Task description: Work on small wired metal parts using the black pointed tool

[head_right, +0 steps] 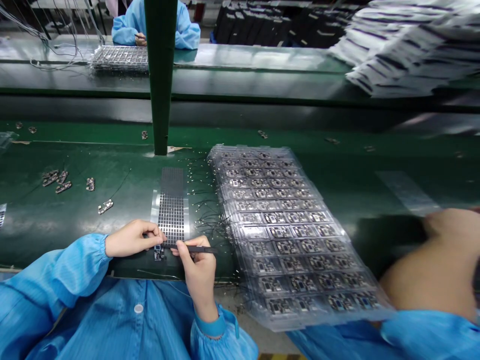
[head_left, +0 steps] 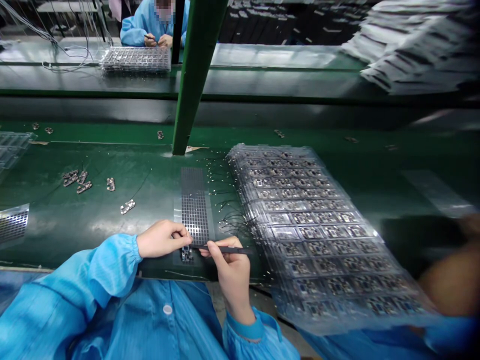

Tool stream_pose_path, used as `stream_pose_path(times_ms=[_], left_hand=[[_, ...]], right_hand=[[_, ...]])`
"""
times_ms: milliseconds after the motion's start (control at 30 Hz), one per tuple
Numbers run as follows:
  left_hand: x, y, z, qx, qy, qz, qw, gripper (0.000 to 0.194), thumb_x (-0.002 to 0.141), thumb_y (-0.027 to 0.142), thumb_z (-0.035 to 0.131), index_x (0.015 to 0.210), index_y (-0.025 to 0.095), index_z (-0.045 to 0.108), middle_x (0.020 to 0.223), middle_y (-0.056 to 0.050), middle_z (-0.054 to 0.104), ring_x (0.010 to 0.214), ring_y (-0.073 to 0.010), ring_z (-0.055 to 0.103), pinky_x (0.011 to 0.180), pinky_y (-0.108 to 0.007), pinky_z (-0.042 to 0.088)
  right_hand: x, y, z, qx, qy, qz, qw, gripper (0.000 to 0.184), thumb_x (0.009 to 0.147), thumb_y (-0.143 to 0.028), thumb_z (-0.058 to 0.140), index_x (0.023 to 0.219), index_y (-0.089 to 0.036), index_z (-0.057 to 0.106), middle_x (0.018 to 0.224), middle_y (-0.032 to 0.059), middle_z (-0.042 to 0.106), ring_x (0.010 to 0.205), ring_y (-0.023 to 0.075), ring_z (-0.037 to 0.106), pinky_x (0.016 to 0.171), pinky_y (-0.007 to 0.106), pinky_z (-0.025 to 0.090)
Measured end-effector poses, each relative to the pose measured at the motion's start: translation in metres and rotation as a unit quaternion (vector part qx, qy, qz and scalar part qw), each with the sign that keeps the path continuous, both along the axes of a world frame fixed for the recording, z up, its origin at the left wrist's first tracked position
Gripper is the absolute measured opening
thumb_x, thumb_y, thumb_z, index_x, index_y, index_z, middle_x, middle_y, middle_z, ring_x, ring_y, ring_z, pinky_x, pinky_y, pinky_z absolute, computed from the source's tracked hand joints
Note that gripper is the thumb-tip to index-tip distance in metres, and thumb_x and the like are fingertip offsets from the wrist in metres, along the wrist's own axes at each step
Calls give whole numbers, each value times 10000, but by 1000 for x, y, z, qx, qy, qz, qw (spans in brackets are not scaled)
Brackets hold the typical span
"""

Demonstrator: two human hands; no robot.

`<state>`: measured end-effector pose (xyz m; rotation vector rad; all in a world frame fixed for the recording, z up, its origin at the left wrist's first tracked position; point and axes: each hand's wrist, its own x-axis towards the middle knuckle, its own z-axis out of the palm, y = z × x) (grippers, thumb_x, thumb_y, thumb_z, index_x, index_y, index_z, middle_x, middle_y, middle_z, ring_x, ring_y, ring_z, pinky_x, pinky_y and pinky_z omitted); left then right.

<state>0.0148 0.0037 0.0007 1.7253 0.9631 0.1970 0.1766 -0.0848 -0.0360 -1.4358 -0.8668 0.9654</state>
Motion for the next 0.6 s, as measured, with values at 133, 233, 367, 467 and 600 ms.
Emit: stream_pose_path(times_ms=[133,233,367,467,600], left_hand=[[-1,0,0,0,-2,0,1000,168,810,248,535,780,138,659,664,11,635,580,-98,551,600,-195,429],[-1,0,-1,-1,-1,-1,1000,167,810,251,536,787,139,659,683,7,644,588,-100,557,605,-196,431],[-1,-1,-1,-1,-1,1,1000,163,809,250,539,788,141,659,693,5,649,593,-102,560,607,-196,431],[-1,-1,-2,-2,-4,2,1000,163,808,249,539,786,138,657,693,3,646,599,-102,557,609,-195,430],[0,-1,-3,-4,-5,1,1000,160,807,252,541,776,140,651,692,5,641,604,-101,554,610,-196,427]], right_hand=[[-1,0,1,-2,1,-1,1000,215,763,-334,690,724,-196,529,611,-6,645,569,182,666,590,301,554],[-2,1,1,-4,8,-2,1000,216,759,-329,695,727,-199,525,610,-13,642,565,178,666,587,295,554],[-1,1,2,-3,13,-1,1000,222,758,-333,696,725,-199,521,602,-14,641,563,178,667,591,295,556],[-1,0,2,-4,9,0,1000,221,761,-335,693,728,-199,523,605,-14,643,565,174,666,592,289,554],[-1,1,1,-3,-3,-2,1000,218,767,-338,687,720,-195,529,619,-14,639,576,171,666,596,287,549]])
